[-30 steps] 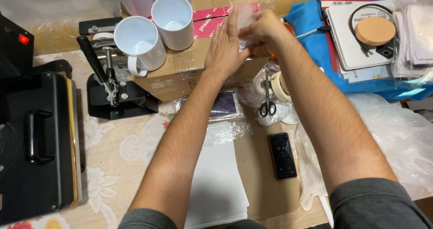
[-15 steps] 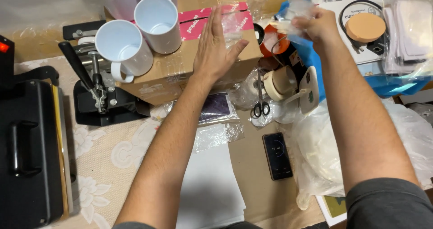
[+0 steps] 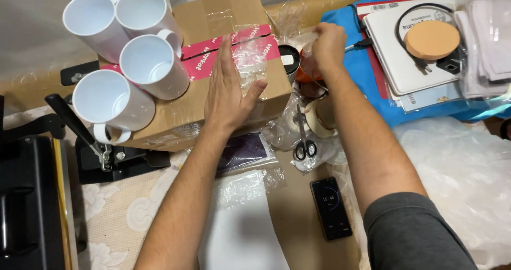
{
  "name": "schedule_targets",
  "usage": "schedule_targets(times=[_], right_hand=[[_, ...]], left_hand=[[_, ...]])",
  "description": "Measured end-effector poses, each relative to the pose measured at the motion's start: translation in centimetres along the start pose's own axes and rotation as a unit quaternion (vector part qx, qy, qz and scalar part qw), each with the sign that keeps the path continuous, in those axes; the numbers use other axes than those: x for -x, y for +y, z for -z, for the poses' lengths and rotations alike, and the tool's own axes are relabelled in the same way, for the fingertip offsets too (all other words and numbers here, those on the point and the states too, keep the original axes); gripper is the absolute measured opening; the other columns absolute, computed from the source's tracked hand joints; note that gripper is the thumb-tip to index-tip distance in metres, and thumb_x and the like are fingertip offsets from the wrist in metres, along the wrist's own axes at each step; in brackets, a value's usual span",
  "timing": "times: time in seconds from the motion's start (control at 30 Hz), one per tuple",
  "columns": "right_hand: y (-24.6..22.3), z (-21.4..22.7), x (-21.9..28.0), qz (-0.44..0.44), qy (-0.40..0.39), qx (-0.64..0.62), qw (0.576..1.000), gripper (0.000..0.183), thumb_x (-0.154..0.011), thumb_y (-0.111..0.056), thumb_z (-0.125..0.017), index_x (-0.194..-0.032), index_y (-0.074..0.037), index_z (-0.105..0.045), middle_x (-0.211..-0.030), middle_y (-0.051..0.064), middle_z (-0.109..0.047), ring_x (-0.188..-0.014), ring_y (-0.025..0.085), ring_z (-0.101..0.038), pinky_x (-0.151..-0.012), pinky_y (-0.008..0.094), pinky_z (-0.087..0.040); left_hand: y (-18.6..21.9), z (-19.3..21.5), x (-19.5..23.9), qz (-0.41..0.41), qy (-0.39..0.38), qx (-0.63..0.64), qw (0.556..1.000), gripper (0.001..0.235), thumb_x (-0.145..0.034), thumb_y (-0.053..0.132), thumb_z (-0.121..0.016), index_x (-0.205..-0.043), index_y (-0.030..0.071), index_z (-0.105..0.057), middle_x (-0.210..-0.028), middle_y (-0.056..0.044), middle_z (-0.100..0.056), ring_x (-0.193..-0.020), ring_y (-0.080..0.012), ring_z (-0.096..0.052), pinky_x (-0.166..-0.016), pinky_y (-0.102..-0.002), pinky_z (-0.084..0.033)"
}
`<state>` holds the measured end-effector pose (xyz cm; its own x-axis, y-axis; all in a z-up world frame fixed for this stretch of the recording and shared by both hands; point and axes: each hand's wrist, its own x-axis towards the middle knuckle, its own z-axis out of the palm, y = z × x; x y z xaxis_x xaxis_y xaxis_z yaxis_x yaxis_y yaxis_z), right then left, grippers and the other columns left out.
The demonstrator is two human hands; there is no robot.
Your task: Preparing materials and operating a manual heat press for printing designs, including substrate alignment and machine cycling.
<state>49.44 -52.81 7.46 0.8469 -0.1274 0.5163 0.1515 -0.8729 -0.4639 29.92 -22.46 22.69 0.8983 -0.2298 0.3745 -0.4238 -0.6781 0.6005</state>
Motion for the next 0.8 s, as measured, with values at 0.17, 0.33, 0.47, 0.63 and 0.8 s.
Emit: schedule_targets(times=[0.17,0.33,0.47,0.63,0.8], right_hand=[[0.2,-1.3,-0.8,-0.073,-0.293,0.262,0.917,0.023,-0.083,0.007,-0.054,-0.092,-0.001,-0.074,-0.099,0.022,-0.070,-0.091,0.042,-0.067,-0.076,0.048,-0.058],[-0.8,-3.0,-0.7,-0.060,-0.278,0.289,0.914,0.013,-0.086,-0.001,-0.066,-0.096,-0.006,-0.073,-0.102,0.017,-0.071,-0.092,0.035,-0.069,-0.074,0.043,-0.059],[2.1,-8.1,0.9,0.024,-0.287,0.316,0.904,0.033,-0.095,-0.005,-0.047,-0.113,-0.006,-0.075,-0.112,0.023,-0.070,-0.100,0.035,-0.071,-0.076,0.044,-0.060],[-3.5,-1.9,0.7,-0.052,-0.434,0.225,0.871,0.037,-0.096,0.001,-0.041,-0.126,0.002,-0.063,-0.129,0.025,-0.060,-0.117,0.043,-0.061,-0.095,0.054,-0.052],[-4.5,1.4,-1.6,-0.046,-0.434,0.264,0.860,0.034,-0.086,-0.018,-0.072,-0.114,0.001,-0.069,-0.114,0.022,-0.070,-0.100,0.043,-0.067,-0.078,0.050,-0.056]], left_hand=[[0.2,0.1,-0.1,0.004,-0.002,-0.005,1.000,0.104,-0.092,0.080,-0.024,-0.159,0.004,-0.001,-0.170,-0.022,-0.009,-0.160,-0.0343,-0.012,-0.131,-0.052,-0.016],[0.0,-0.2,-0.1,0.000,-0.007,-0.029,1.000,0.105,-0.091,0.082,-0.023,-0.160,0.006,-0.002,-0.170,-0.020,-0.010,-0.161,-0.0341,-0.014,-0.131,-0.052,-0.017],[0.0,-0.1,0.0,0.001,-0.007,-0.032,0.999,0.104,-0.090,0.083,-0.025,-0.161,0.009,-0.002,-0.171,-0.019,-0.011,-0.161,-0.0335,-0.014,-0.131,-0.055,-0.018],[-0.5,-0.3,0.0,0.006,-0.009,-0.030,1.000,0.103,-0.091,0.082,-0.028,-0.161,0.011,-0.003,-0.171,-0.020,-0.010,-0.161,-0.0337,-0.013,-0.130,-0.055,-0.019],[-0.7,-0.4,0.1,0.012,-0.003,-0.037,0.999,0.101,-0.092,0.081,-0.032,-0.162,0.013,-0.004,-0.171,-0.019,-0.010,-0.161,-0.0324,-0.011,-0.131,-0.052,-0.016]])
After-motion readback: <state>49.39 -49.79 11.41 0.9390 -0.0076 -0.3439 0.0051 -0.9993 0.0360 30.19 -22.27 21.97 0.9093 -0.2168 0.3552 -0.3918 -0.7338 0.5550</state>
